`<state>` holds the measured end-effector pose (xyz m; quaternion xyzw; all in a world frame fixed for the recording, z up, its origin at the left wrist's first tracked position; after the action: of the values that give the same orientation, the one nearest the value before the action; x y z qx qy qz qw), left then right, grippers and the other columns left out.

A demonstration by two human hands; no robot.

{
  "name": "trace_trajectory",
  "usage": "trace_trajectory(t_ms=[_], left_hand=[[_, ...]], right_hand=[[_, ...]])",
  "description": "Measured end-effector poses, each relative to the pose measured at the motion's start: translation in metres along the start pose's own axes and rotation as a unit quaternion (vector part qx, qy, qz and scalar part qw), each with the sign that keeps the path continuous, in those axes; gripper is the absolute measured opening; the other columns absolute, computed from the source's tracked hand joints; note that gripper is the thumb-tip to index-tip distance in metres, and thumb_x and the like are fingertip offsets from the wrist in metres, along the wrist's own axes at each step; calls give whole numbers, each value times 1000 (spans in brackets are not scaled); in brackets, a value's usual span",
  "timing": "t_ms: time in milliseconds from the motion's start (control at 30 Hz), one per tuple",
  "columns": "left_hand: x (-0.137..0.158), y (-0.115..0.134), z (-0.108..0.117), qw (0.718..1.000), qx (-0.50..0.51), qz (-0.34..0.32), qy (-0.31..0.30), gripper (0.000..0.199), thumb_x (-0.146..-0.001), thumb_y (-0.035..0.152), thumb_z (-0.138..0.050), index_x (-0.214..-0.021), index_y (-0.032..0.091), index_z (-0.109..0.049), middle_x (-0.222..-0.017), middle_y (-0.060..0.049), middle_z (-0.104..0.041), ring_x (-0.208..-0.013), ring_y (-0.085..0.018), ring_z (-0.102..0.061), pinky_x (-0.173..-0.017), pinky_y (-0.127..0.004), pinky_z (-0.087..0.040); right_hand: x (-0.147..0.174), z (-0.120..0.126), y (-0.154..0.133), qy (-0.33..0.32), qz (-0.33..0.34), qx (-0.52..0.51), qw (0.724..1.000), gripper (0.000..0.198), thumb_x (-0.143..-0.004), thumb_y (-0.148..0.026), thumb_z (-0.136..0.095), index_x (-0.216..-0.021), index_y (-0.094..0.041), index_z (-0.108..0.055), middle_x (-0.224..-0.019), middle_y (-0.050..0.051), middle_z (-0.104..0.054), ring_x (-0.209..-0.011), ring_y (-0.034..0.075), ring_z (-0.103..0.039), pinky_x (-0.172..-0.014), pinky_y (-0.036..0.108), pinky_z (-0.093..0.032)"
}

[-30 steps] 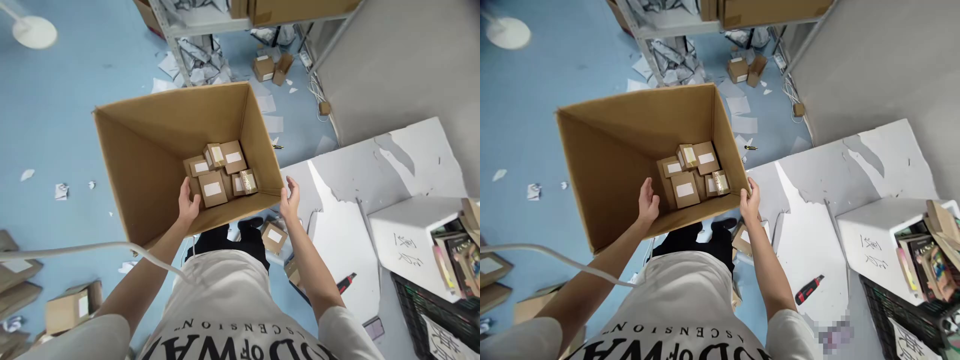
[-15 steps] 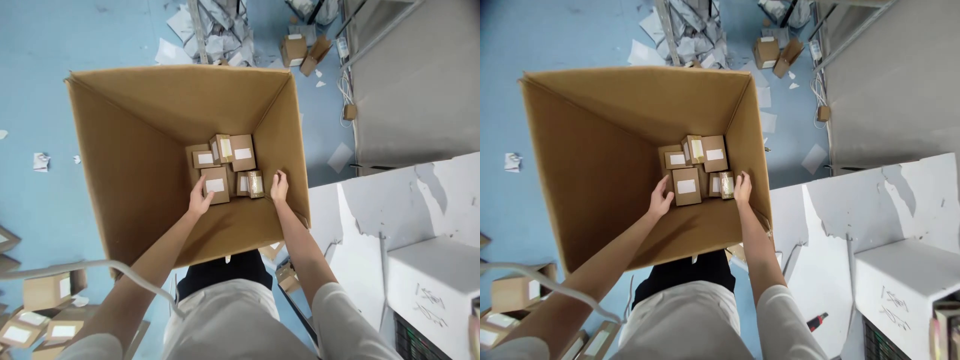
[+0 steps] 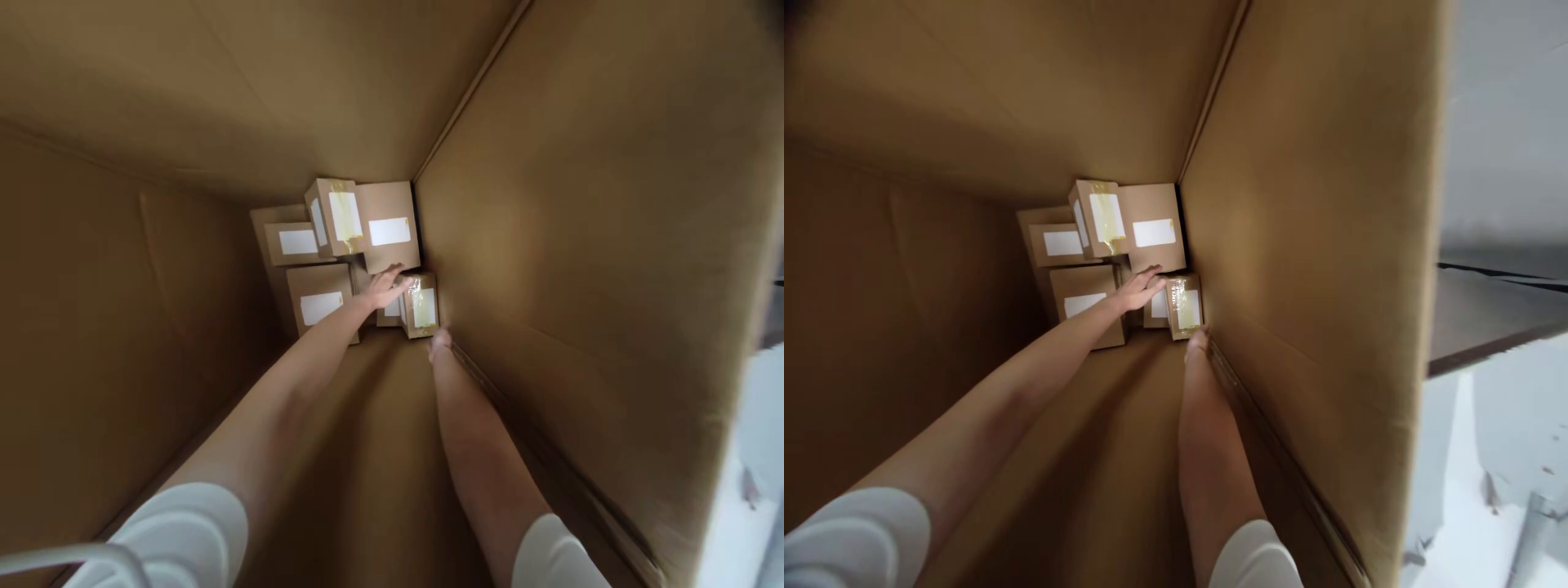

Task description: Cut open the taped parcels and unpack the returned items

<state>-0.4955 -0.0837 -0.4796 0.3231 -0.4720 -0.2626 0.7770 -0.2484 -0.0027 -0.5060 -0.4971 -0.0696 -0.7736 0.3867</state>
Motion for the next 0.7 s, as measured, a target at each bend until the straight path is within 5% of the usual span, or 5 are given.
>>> trace_trajectory(t_ms=[133,300,500,700], left_hand=[[-35,-26,-41,993,-39,65,-85,85,-86,70,-23,-149,13,-26,-155,-11,-24,-143,-28,-21,-116,-38,-20],[-49,-40,-77,988,-32,81,-129,93,-81,75,-32,-149,12,-25,-157,-11,-18,-145,-29,-12,-118,-39,-14],[-65,-47,-100,991,38,70,-111,94,-78,74,-42,-146,11,-30,-156,-14,-21,-145,-31,-9,-118,-43,-12],[-70,-62,-97,991,75,92,-66,87,-79,71,-47,-140,10,-38,-153,-17,-27,-144,-35,-14,-117,-47,-13]], right_hand=[[-33,-9,47,-13,-104,-16,994,64,-94,-56,-16,-140,-18,-38,-136,13,-50,-122,18,-51,-97,37,-44],[-56,-14,71,-26,-126,-63,990,61,-89,-63,-24,-137,-30,-43,-133,9,-52,-122,19,-51,-98,41,-45],[-75,-20,74,-59,-115,-81,988,64,-88,-57,-28,-141,-23,-37,-137,15,-46,-122,23,-51,-92,45,-48],[-85,-16,73,-77,-75,-24,994,51,-84,-43,-32,-127,-23,-49,-121,11,-57,-111,21,-56,-91,42,-46]])
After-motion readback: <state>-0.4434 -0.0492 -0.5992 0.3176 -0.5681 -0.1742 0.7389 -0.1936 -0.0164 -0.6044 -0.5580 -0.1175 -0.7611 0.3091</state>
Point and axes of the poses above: each hand's wrist, its own x-axis away from the middle knuckle, its own z-axis out of the back of the hand, y = z × x, the point moved 10 cm from there along -x, towards the middle knuckle
